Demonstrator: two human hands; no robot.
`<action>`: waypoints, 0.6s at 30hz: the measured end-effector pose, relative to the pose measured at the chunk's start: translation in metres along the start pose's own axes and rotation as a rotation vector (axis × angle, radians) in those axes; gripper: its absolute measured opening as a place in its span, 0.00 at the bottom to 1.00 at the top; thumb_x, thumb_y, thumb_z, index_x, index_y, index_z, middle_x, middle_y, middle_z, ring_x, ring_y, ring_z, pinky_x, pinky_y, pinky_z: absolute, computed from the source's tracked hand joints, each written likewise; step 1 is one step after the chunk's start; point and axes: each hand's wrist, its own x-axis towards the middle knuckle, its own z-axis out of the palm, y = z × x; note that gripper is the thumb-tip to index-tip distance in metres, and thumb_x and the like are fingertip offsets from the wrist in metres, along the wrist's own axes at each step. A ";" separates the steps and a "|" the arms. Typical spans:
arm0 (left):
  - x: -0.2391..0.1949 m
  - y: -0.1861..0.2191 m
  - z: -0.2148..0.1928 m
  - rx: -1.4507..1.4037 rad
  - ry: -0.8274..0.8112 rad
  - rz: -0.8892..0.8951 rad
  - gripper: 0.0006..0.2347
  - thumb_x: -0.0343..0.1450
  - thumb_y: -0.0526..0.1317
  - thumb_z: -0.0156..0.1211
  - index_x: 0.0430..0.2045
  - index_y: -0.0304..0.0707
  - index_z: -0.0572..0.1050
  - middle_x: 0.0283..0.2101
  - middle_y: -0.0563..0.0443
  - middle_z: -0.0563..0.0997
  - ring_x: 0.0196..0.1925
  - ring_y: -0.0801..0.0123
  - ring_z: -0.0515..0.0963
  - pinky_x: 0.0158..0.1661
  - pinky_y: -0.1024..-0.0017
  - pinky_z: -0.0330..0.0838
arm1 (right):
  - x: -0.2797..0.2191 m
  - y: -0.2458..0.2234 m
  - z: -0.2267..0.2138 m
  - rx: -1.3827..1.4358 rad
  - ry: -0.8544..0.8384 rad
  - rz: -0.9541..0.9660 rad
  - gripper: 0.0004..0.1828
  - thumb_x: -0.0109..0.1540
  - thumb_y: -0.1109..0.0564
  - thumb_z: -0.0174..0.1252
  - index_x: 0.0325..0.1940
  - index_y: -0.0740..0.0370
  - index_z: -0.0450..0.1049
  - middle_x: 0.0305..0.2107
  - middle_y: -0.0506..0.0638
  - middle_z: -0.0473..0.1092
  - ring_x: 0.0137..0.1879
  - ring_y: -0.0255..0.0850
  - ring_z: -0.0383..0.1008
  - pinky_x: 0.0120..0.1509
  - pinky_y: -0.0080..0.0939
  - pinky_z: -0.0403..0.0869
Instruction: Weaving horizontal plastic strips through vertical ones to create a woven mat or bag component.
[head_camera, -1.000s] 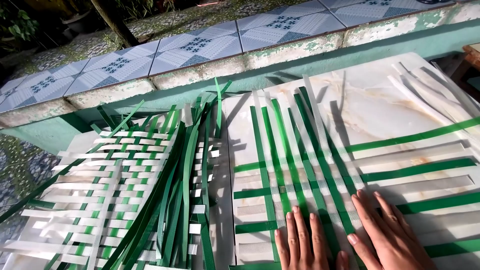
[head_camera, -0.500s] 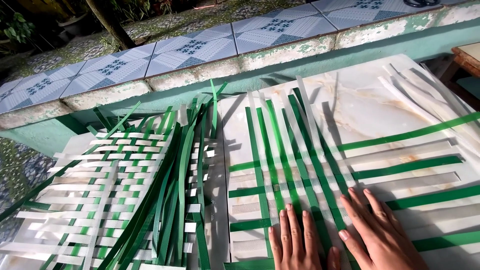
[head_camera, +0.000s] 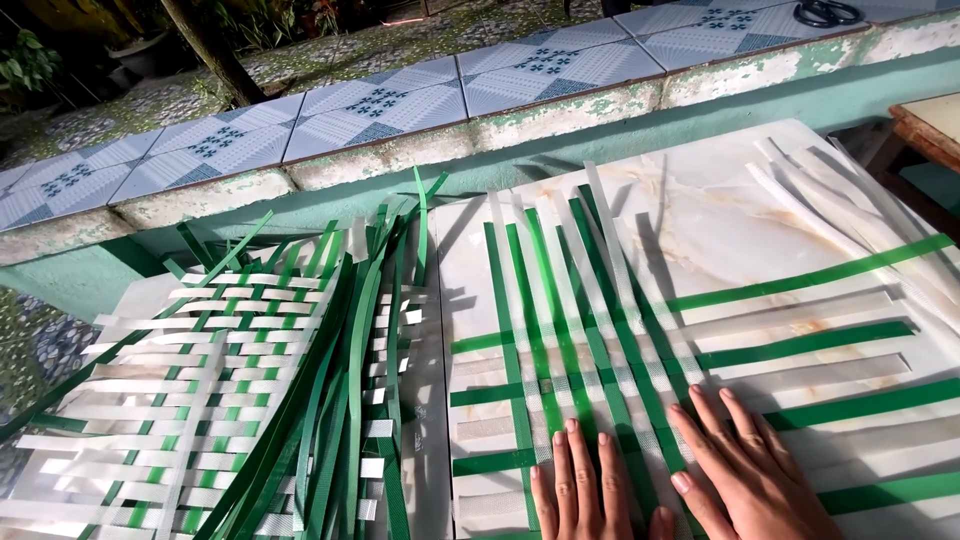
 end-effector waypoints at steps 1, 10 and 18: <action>0.000 -0.001 0.000 0.003 0.001 0.000 0.29 0.73 0.63 0.26 0.52 0.45 0.72 0.58 0.41 0.74 0.61 0.57 0.74 0.57 0.56 0.61 | 0.001 0.001 0.002 0.002 0.001 -0.003 0.36 0.60 0.34 0.43 0.73 0.35 0.51 0.72 0.37 0.46 0.76 0.41 0.41 0.68 0.49 0.53; 0.004 -0.001 -0.011 -0.017 -0.098 0.023 0.29 0.71 0.62 0.32 0.56 0.44 0.69 0.61 0.41 0.71 0.63 0.56 0.71 0.58 0.55 0.61 | -0.001 -0.033 -0.056 0.390 -0.056 0.168 0.33 0.60 0.43 0.49 0.71 0.40 0.55 0.70 0.35 0.53 0.78 0.40 0.40 0.71 0.47 0.53; 0.009 0.002 -0.018 -0.046 -0.132 -0.017 0.28 0.70 0.61 0.34 0.53 0.43 0.71 0.59 0.41 0.73 0.63 0.54 0.71 0.59 0.52 0.60 | -0.071 0.178 -0.027 0.635 0.703 0.247 0.13 0.83 0.46 0.31 0.52 0.50 0.58 0.40 0.58 0.71 0.69 0.51 0.67 0.88 0.54 0.55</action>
